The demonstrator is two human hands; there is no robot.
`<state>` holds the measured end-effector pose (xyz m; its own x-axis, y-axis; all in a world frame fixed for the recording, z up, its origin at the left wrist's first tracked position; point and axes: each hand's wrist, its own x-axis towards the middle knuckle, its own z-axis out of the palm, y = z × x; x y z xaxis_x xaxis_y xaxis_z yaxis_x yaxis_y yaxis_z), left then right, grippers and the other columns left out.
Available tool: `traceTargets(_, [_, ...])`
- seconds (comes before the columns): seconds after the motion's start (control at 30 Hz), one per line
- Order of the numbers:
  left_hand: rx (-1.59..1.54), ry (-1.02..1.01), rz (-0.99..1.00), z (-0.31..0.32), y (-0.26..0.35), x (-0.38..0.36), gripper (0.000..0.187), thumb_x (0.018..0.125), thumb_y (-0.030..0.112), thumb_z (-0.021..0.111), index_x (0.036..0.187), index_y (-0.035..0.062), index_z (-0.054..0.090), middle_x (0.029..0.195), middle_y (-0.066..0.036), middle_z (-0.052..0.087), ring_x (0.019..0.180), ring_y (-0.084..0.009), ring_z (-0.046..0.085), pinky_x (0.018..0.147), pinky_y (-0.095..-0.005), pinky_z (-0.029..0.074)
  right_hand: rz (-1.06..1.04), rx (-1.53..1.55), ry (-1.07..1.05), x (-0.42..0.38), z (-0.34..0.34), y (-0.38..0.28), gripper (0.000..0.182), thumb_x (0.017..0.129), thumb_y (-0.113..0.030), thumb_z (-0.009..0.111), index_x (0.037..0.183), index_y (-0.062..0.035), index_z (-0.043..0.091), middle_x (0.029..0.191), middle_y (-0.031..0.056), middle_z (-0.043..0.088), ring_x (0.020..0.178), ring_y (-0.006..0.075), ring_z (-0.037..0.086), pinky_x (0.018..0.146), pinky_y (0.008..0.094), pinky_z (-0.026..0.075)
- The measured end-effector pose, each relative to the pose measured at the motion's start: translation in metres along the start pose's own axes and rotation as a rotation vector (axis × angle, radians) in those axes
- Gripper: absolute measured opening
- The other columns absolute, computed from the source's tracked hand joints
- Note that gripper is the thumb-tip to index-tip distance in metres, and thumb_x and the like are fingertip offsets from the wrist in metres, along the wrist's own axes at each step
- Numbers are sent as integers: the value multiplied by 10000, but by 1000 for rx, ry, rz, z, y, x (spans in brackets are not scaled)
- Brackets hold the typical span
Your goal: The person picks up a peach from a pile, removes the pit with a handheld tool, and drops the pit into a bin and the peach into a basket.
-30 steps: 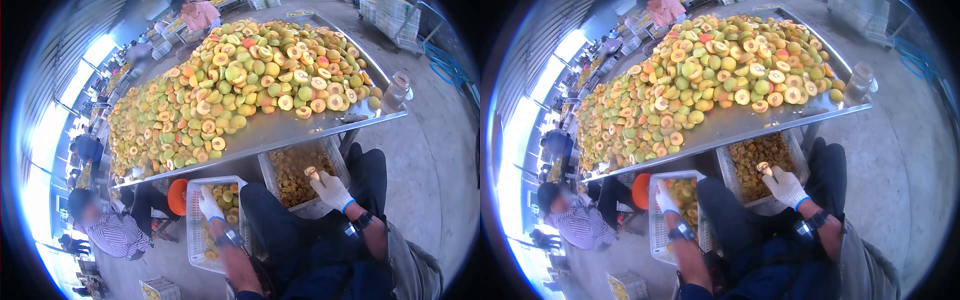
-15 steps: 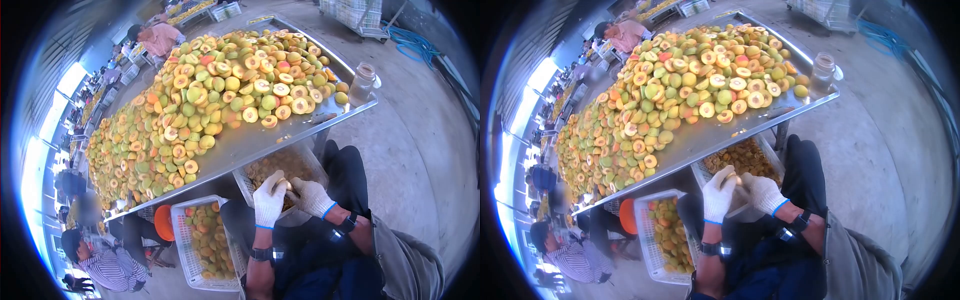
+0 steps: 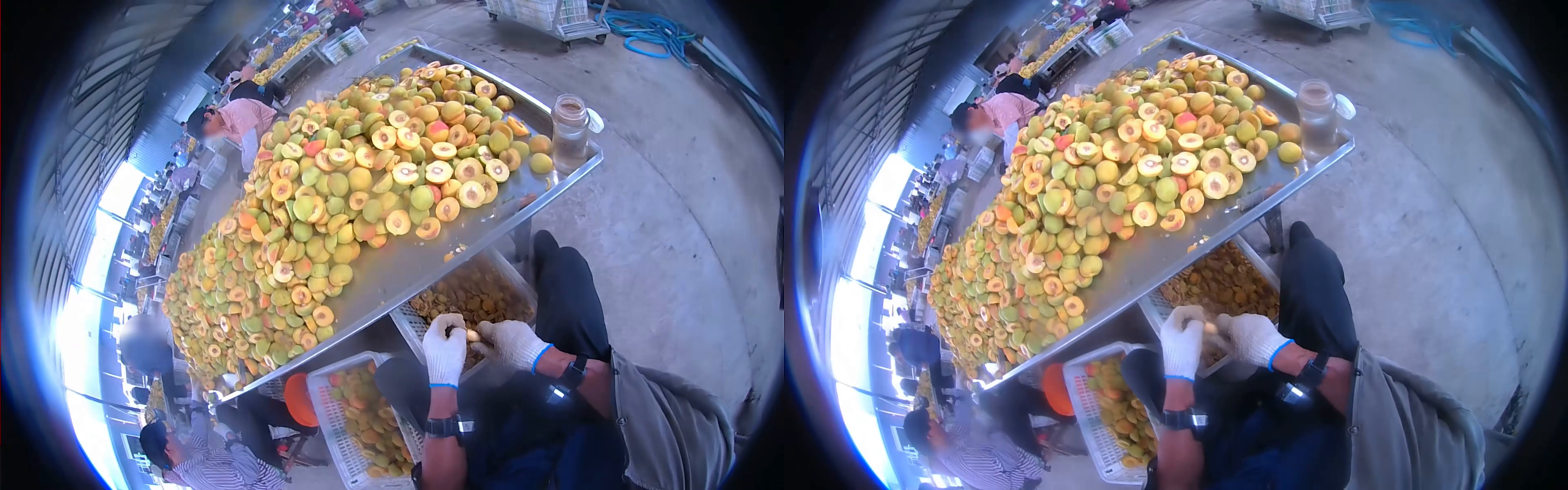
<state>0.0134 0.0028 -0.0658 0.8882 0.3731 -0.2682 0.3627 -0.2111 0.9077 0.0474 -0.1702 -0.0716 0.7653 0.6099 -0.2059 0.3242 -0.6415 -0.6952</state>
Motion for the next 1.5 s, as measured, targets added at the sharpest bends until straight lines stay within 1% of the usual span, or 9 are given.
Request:
traceTargets(0.17, [241, 282, 406, 20, -2, 10, 390, 915, 83, 695, 1291, -13, 655, 1144, -166, 731, 986, -259, 710, 932, -343, 542, 58, 172, 119, 6, 6, 19, 378, 1022, -439, 606, 1084, -67, 638, 819, 177, 702, 732, 369, 710, 651, 486, 540])
traceTargets(0.27, [83, 298, 341, 10, 53, 20, 334, 939, 114, 698, 1239, -32, 678, 1147, -170, 736, 1016, -250, 708, 946, -339, 540, 368, 926, -109, 8, -17, 9, 460, 1048, -501, 578, 1069, -43, 626, 742, 74, 633, 603, 202, 640, 564, 361, 510])
traceTargets(0.4, [285, 455, 369, 0, 74, 96, 330, 955, 238, 682, 1128, -39, 733, 1113, -239, 734, 976, -324, 719, 919, -412, 553, 371, 1082, -90, 5, -23, 5, 513, 1058, -540, 546, 1027, -32, 614, 733, -4, 555, 585, 94, 553, 540, 273, 465])
traceTargets(0.53, [587, 471, 230, 4, 71, 185, 504, 910, 409, 696, 1142, -37, 740, 1158, -267, 721, 1060, -403, 692, 972, -483, 527, 327, 1005, 63, 5, -19, 10, 519, 1053, -524, 555, 1052, -11, 631, 740, 93, 649, 623, 191, 647, 592, 356, 509])
traceTargets(0.63, [838, 347, -77, 18, 57, 237, 622, 803, 530, 741, 1145, 12, 750, 1220, -298, 685, 1173, -466, 623, 1019, -524, 492, 310, 771, 65, 3, -26, 11, 483, 1033, -469, 577, 1161, -7, 631, 897, 281, 721, 903, 432, 736, 801, 492, 543])
traceTargets(0.93, [579, 428, 421, 42, 63, 196, 450, 805, 233, 799, 1205, 53, 700, 1006, -192, 756, 945, -354, 730, 880, -474, 561, 293, 815, 185, 8, -13, 21, 395, 1042, -389, 603, 1112, -2, 616, 794, 208, 700, 751, 349, 725, 697, 443, 541])
traceTargets(1.13, [-671, -39, 127, -8, 98, 95, 337, 946, 83, 638, 1268, -13, 616, 1103, -126, 654, 973, -263, 682, 809, -385, 601, 166, 1001, 223, 6, -33, 15, 324, 1084, -338, 572, 1076, -19, 625, 753, 81, 631, 703, 175, 642, 661, 344, 508])
traceTargets(1.43, [-1227, -189, 21, 8, 63, 14, 499, 1115, 394, 411, 1385, -12, 516, 1300, -202, 608, 1194, -402, 622, 1027, -535, 520, -70, 546, 160, -17, -89, -44, 376, 1048, -357, 607, 1133, 8, 636, 800, 218, 671, 721, 359, 631, 719, 451, 497])
traceTargets(1.5, [-1168, -124, 28, 16, 66, 5, 501, 1114, 382, 420, 1407, -16, 504, 1298, -200, 608, 1189, -398, 624, 1040, -529, 514, -29, 512, 137, -19, -93, -54, 402, 1037, -382, 586, 1223, -34, 664, 1014, 289, 706, 969, 501, 664, 814, 514, 514])
